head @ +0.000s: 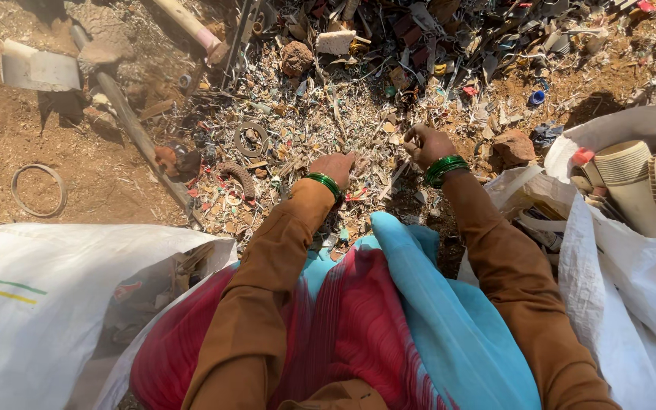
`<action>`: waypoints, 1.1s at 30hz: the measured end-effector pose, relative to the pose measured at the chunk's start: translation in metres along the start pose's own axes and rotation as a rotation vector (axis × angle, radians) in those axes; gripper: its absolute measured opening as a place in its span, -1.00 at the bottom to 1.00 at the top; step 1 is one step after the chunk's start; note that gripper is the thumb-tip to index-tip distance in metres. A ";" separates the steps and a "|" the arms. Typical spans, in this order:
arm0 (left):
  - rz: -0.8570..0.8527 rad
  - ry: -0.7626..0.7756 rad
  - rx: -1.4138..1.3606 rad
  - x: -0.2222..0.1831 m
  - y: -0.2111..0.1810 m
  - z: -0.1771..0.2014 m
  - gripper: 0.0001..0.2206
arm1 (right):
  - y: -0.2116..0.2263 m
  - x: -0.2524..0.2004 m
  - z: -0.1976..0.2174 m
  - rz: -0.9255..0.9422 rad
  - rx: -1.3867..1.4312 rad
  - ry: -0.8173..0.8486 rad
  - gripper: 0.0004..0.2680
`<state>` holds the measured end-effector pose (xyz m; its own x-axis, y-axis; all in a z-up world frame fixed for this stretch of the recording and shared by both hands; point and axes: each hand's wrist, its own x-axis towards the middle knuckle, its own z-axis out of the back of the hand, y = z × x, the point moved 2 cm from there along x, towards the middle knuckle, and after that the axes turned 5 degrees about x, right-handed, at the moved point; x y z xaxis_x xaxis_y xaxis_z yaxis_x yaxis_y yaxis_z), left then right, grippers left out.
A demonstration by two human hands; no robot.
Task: The person sits on the ground and sorts through a pile of trash, picking out specific items and placing them into a white bag.
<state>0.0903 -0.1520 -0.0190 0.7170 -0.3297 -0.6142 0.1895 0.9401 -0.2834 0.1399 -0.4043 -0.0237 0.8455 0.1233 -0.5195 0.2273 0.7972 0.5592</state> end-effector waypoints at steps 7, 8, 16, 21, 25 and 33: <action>0.154 0.011 -0.368 0.012 -0.008 0.016 -0.64 | 0.019 0.026 -0.013 0.179 -0.463 -0.043 -0.78; 0.203 -0.007 -0.512 0.012 -0.007 0.021 -0.62 | 0.012 0.025 -0.015 0.176 -0.412 -0.017 -0.84; 0.058 -0.298 -0.476 0.046 -0.039 0.025 -0.81 | -0.067 -0.001 -0.014 0.089 1.387 0.435 -0.85; 0.014 -0.253 -0.058 0.049 -0.044 0.002 -0.75 | -0.041 0.027 -0.012 -0.306 0.964 -0.076 -0.86; 0.046 -0.233 -0.080 0.026 -0.019 0.005 -0.72 | 0.011 0.032 -0.009 0.010 0.112 -0.144 -0.88; 0.425 -0.365 -0.593 -0.007 0.052 0.073 -0.52 | 0.016 0.002 -0.022 0.024 0.573 0.206 -0.89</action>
<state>0.1441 -0.0949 0.0244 0.8404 0.1905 -0.5074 -0.4615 0.7425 -0.4856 0.1348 -0.3785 -0.0298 0.7556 0.2952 -0.5847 0.4815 0.3549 0.8014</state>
